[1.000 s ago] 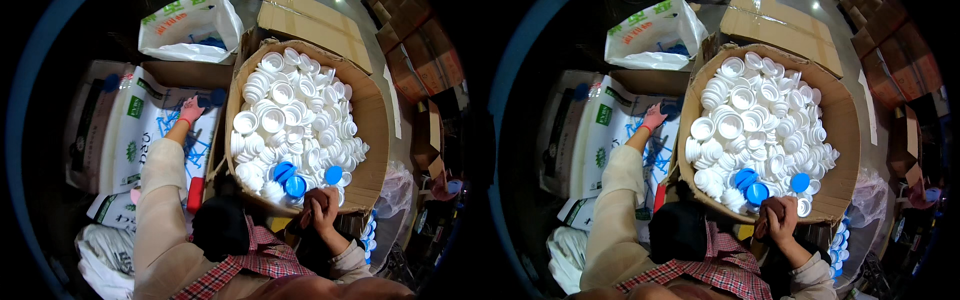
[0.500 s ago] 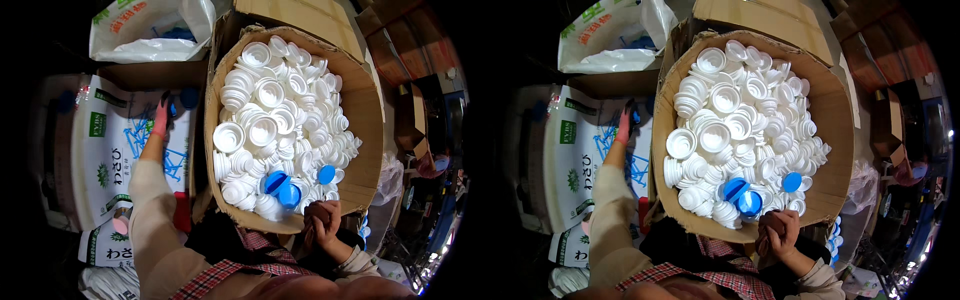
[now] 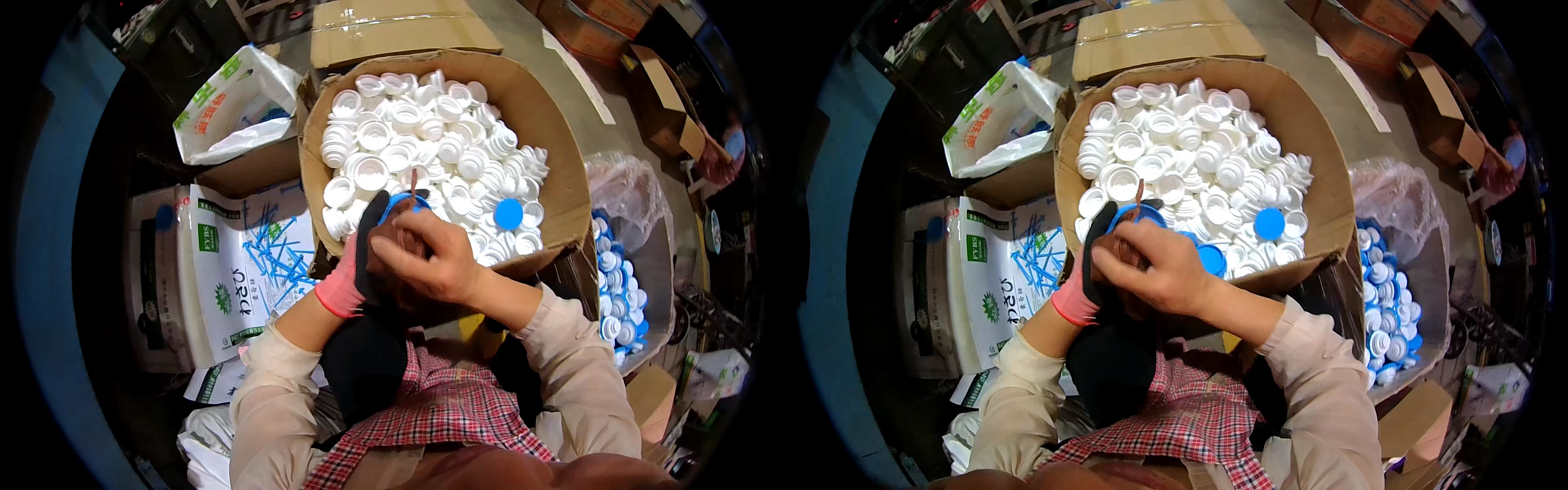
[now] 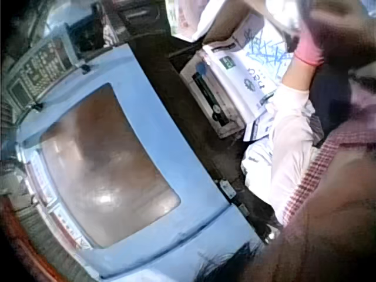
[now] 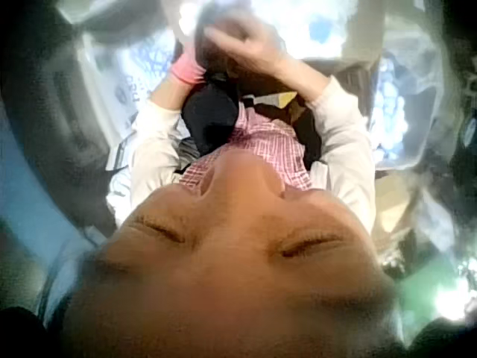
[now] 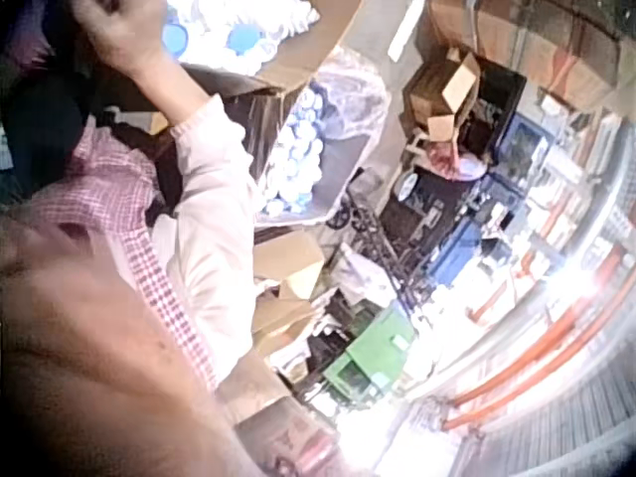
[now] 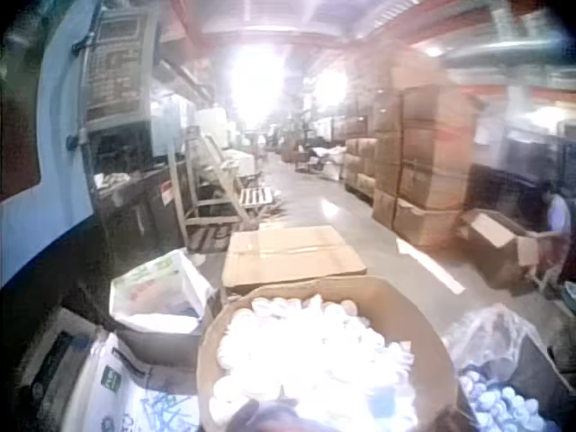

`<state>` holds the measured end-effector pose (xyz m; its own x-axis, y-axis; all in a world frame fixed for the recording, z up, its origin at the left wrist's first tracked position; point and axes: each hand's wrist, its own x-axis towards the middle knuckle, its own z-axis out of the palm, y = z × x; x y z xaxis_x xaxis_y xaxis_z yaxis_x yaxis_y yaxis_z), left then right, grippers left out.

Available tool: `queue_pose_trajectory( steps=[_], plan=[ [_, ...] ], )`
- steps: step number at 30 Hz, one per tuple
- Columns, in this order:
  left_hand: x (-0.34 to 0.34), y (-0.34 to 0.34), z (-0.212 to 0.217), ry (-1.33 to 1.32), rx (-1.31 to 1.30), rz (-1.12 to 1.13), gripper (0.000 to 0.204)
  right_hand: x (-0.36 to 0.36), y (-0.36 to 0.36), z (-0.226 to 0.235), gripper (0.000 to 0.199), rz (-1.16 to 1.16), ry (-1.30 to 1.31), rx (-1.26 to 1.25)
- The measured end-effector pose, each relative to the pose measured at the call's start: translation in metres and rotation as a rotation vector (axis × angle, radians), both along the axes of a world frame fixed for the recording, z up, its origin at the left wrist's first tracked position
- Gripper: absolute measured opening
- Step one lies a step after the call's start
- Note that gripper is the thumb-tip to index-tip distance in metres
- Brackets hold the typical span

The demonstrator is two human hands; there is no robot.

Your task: The person repeatedly picks white plastic bowls and blue lids from cardboard boxes, wipes the rims with a cloth, and screws the lids onto the bowls. The assembled containers are placed into a nearby bin. The person handles items one at a time and continues the cycle throughout the clip.

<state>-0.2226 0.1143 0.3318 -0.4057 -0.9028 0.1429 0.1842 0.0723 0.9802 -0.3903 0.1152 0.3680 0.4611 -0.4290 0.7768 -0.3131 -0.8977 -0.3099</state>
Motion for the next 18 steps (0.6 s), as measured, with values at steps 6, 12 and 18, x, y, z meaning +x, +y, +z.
queue_pose_trajectory(
  steps=[6, 12, 18],
  plan=[
    [-0.047, 0.015, 0.023, -0.112, -0.235, 0.189, 0.046, -0.034, 0.002, 0.01, 0.024, -0.346, -0.123, 0.3],
    [-0.064, 0.004, -0.001, 0.542, 0.154, 0.181, 0.044, -0.032, 0.012, -0.013, 0.021, -0.297, -0.153, 0.614],
    [0.014, -0.034, -0.021, -0.409, -0.402, 0.621, 0.045, -0.054, 0.011, -0.027, 0.019, -0.266, -0.081, 0.652]
  ],
)
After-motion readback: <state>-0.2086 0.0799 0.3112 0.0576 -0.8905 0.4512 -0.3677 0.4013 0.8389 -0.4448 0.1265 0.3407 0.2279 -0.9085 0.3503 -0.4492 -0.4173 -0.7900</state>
